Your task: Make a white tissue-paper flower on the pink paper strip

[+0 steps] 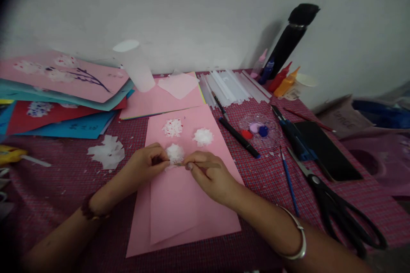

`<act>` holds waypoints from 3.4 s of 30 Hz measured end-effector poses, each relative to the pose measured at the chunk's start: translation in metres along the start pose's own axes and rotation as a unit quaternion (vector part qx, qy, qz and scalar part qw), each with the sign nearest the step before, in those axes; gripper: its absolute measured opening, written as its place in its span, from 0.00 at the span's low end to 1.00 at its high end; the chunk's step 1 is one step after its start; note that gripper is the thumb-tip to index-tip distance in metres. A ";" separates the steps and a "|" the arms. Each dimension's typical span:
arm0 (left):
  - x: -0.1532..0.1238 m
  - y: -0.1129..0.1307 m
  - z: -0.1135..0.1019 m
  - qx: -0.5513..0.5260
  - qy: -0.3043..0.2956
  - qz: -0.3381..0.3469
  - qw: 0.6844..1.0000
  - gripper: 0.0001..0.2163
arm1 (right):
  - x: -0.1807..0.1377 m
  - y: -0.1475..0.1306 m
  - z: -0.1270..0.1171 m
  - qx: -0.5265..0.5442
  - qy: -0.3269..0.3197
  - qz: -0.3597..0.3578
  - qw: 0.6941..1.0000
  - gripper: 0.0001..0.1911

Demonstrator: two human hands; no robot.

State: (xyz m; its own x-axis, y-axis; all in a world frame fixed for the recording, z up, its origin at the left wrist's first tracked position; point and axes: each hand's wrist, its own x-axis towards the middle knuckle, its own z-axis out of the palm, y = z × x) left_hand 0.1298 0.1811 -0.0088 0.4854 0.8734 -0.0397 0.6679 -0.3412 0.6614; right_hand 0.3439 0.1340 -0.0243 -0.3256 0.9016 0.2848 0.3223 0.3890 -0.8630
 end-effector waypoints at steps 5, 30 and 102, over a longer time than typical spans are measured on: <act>-0.003 -0.002 -0.005 0.003 0.020 -0.016 1.000 0.07 | -0.004 0.004 -0.002 -0.037 -0.038 -0.053 0.997 0.09; -0.005 -0.003 -0.019 -0.042 -0.029 -0.017 0.999 0.07 | -0.004 0.001 0.003 -0.077 -0.065 -0.098 0.990 0.11; 0.010 0.013 -0.016 -0.059 -0.121 -0.006 0.991 0.04 | 0.009 0.013 0.000 0.138 0.060 0.074 0.986 0.10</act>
State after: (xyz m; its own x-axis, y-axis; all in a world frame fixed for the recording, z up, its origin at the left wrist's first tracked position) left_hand 0.1343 0.1910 0.0119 0.6083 0.7633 -0.2177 0.6110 -0.2752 0.7423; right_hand 0.3453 0.1470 -0.0325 -0.1810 0.9668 0.1804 0.0996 0.2005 -0.9746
